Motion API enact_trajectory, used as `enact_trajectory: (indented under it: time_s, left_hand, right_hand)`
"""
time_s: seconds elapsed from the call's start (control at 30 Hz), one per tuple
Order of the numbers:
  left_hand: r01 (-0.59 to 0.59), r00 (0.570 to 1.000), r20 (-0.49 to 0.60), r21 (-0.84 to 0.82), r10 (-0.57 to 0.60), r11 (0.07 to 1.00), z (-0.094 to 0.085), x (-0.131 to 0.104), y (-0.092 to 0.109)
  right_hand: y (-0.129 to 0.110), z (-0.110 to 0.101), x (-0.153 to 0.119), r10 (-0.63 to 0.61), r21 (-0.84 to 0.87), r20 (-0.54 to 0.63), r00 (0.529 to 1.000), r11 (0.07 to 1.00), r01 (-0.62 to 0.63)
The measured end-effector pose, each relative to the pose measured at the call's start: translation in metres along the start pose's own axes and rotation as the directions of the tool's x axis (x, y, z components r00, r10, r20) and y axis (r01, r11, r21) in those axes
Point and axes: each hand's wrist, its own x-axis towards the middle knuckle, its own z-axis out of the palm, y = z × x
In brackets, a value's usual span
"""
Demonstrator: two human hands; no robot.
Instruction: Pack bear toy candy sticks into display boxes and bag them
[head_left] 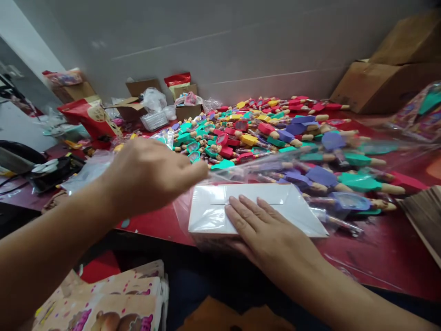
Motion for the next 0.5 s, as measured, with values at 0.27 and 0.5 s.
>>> enact_trajectory:
  time_s: [0.27,0.5]
  left_hand:
    - [-0.511,0.857,0.346,0.467,0.382,0.722,0.071,-0.078,0.064]
    - [-0.467,0.884,0.333,0.574,0.329,0.673,0.086,-0.093,0.066]
  right_hand:
    - [-0.001,-0.003,-0.005,0.054,-0.022,-0.013,0.998,0.998,-0.054]
    - [0.031,-0.052,-0.063,0.314,0.237,0.025,0.949,0.920,-0.310]
